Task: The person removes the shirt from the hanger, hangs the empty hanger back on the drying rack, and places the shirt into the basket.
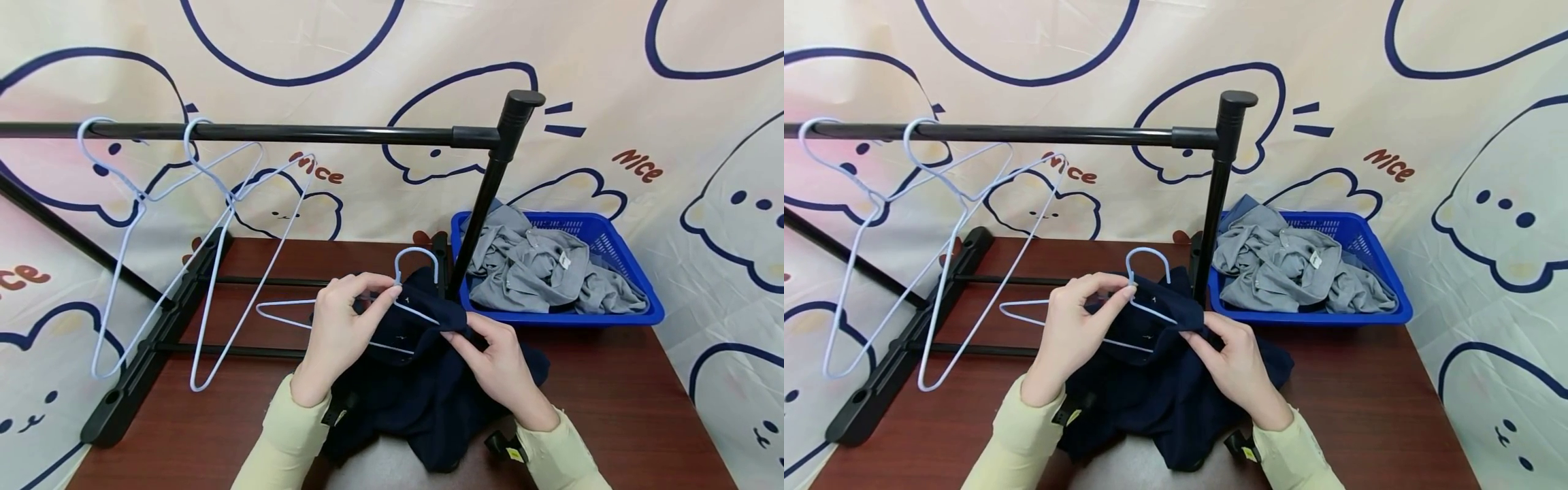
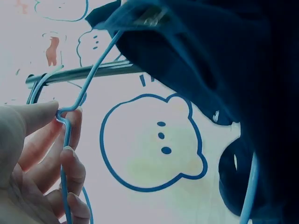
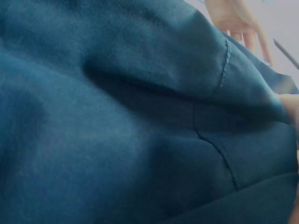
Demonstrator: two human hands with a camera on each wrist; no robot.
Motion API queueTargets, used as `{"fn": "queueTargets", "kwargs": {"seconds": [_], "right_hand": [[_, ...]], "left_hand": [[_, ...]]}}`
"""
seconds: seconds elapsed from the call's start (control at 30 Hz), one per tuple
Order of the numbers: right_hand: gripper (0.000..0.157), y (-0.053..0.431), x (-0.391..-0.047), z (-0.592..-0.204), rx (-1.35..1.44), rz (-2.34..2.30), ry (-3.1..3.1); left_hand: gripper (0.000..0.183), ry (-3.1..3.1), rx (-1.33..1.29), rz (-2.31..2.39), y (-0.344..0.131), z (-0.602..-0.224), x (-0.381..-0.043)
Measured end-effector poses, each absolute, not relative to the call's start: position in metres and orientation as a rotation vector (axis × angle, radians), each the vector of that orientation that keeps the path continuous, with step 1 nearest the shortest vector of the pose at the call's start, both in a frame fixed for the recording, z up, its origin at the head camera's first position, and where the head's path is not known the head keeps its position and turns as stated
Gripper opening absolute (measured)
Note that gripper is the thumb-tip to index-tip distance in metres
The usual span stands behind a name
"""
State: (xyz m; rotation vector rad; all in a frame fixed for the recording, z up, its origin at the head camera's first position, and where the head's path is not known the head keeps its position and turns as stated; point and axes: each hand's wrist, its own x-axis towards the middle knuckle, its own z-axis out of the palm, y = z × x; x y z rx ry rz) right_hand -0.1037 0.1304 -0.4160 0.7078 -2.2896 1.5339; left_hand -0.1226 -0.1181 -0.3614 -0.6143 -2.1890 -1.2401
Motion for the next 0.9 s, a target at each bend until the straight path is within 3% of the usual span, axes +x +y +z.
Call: {"fn": "queueTargets", "kwargs": {"seconds": [0.9], "right_hand": [[0.021, 0.145, -0.108, -0.422, 0.620, 1.489, -2.315]], "left_hand": [[0.008, -2.227, -0.337, -1.380, -0.150, -0.382, -0.139]]}}
